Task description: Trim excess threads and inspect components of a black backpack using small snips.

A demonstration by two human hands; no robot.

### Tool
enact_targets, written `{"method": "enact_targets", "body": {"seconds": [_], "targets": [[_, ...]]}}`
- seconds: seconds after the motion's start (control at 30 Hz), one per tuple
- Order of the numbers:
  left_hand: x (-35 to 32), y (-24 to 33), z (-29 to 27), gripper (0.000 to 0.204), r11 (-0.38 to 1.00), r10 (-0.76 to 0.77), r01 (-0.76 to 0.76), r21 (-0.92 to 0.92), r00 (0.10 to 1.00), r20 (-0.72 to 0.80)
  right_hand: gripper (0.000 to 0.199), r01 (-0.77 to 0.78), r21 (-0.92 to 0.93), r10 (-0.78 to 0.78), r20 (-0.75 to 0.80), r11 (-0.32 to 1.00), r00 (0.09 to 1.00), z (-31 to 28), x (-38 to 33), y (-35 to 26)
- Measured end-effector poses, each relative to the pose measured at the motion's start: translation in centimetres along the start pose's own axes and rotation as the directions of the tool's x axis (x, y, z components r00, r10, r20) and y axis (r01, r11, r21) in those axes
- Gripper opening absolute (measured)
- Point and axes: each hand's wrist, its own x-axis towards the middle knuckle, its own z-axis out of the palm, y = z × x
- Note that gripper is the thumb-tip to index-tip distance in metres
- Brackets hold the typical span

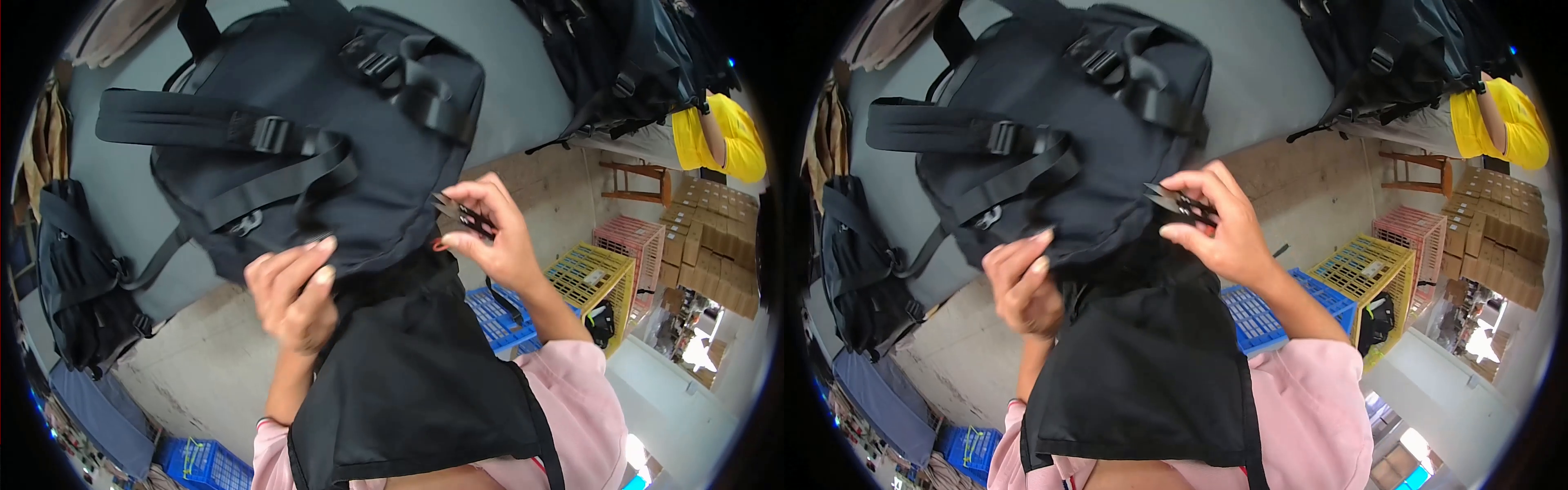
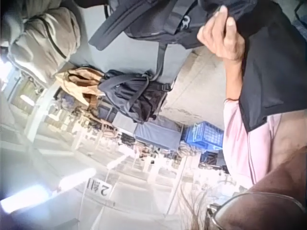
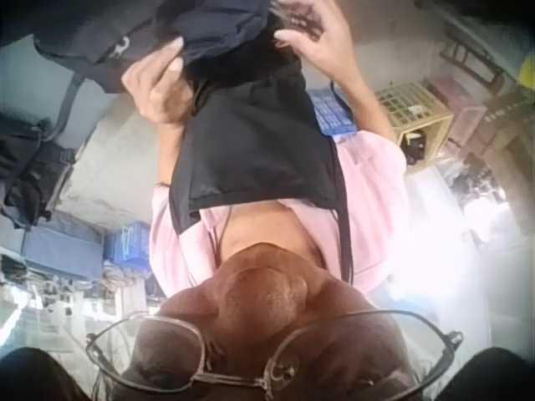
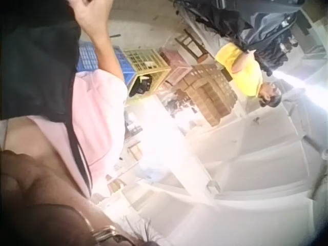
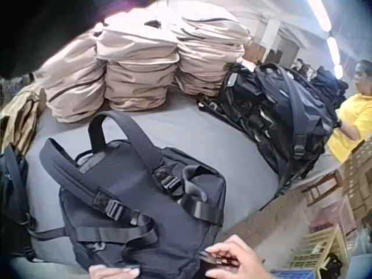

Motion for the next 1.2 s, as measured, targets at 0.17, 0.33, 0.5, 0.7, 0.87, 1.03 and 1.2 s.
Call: {"method": "enact_targets", "body": {"seconds": [0.17,0.33,0.5,0.7,0.87,1.03,1.2], "targets": [[-0.4,-1.1,-2.0,0.023,0.995,-0.081,0.061,0.084,0.961,0.263,0.018,-0.112,0.18,0.125,-0.064,0.977,0.99,0.2,-0.8,1.6],[1.3,1.2,-3.5,0.031,0.967,-0.253,0.203,0.156,0.848,0.466,0.006,0.017,0.237,0.049,-0.267,0.971,0.963,-0.1,1.6,2.0],[4.6,2.2,-3.2,0.022,0.975,-0.223,0.169,0.145,0.756,0.616,0.015,0.15,0.308,-0.03,-0.361,0.939,0.932,-0.5,6.3,1.7],[4.9,2.5,-2.0,0.016,0.979,-0.203,0.145,0.142,0.704,0.681,0.029,0.226,-0.168,-0.258,-0.208,0.96,0.943,-0.1,5.1,0.1],[5.5,2.7,-0.7,0.015,0.975,-0.222,0.153,0.161,0.652,0.725,0.02,0.274,-0.393,-0.267,0.075,0.878,0.961,-0.6,5.0,0.7],[6.0,3.1,1.1,0.019,0.994,-0.1,0.094,0.053,0.614,0.783,0.045,0.034,0.508,-0.247,0.357,0.86,0.901,-0.9,7.9,-6.2],[7.3,0.9,3.8,0.023,0.998,-0.053,0.06,0.014,0.729,0.682,0.032,0.228,0.127,-0.213,-0.12,0.965,0.97,-2.8,9.4,-2.7]]}}
